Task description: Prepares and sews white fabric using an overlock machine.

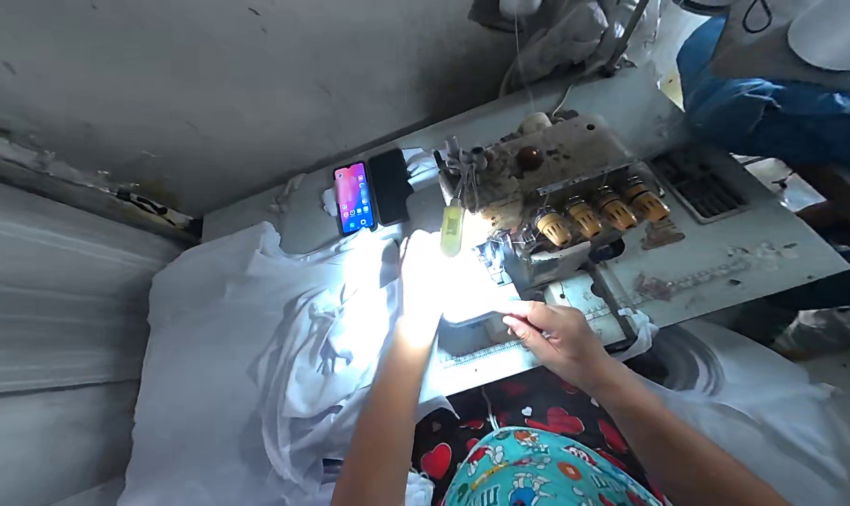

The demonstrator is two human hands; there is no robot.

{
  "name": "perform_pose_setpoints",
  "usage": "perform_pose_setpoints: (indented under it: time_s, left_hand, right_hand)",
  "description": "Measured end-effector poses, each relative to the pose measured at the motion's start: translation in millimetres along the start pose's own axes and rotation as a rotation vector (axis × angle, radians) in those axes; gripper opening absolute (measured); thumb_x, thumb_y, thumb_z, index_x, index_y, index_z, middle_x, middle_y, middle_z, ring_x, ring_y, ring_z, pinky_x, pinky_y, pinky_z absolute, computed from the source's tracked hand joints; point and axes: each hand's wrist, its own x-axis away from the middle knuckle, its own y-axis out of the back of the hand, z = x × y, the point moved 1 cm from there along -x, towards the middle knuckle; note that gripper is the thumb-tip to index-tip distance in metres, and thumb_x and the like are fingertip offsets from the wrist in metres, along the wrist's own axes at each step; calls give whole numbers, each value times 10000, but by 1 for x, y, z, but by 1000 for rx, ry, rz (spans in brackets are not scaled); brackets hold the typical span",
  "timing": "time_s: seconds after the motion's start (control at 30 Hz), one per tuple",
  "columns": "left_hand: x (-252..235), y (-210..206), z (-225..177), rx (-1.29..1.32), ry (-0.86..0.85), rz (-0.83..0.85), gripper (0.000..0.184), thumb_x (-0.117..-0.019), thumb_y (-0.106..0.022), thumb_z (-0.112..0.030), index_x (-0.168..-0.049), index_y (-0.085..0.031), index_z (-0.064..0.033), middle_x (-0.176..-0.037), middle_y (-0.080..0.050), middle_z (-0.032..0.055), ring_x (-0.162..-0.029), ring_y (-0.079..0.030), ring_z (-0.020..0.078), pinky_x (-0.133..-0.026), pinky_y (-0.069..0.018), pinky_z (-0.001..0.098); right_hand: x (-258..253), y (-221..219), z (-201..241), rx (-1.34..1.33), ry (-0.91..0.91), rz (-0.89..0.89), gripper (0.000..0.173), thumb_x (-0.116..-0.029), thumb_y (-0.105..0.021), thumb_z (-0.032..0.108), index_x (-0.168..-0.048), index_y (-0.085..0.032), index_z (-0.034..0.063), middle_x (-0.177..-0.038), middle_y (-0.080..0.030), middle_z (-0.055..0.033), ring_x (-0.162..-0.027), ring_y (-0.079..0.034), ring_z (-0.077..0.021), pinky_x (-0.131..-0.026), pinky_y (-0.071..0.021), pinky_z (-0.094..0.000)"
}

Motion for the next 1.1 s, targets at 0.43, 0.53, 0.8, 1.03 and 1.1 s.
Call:
perform_pose_setpoints:
  time_s: [0.43,0.53,0.8,1.03,1.1]
  left_hand:
    - [105,11,-8,159,-276,-24,164,-898,-631,-70,-1030,-694,5,-912,-720,90,-863,-689,152,-822,-559,301]
    - [93,-1,-18,116,-371,-7,153,-926,-630,-62,-1018,-735,-1,-861,-738,93,-811,-715,181,-786,-581,347]
    - [91,-6,-39,191,-454,172,91,-959,-645,-109,-970,-716,-53,-834,-718,58,-762,-694,151,-713,-566,306]
    - [87,-21,-39,63,-387,-27,173,-972,-642,-168,-1032,-783,-88,-799,-745,69,-678,-719,205,-589,-569,380]
    - [84,-23,-40,-3,-396,-94,156,-957,-664,-195,-950,-795,-111,-754,-737,61,-650,-717,214,-544,-546,390]
  right_hand:
    - [-2,-14,6,-30,184,80,259,-1047,-546,216,-1167,-698,45,-1019,-700,-143,-801,-672,-186,-714,-562,-284]
    - [-7,3,-8,-47,99,23,243,-1038,-577,249,-990,-723,61,-949,-700,-94,-902,-665,-112,-813,-543,-216]
    - [2,30,-18,-75,90,278,271,-1041,-492,192,-1163,-682,43,-1013,-703,-120,-839,-689,-164,-725,-580,-330]
    - [-6,45,-28,120,94,109,271,-1015,-541,210,-1013,-768,61,-998,-745,-117,-918,-714,-187,-796,-580,-320]
    - [-7,44,-26,161,73,75,272,-1002,-560,219,-997,-783,64,-979,-757,-112,-902,-725,-191,-796,-582,-325]
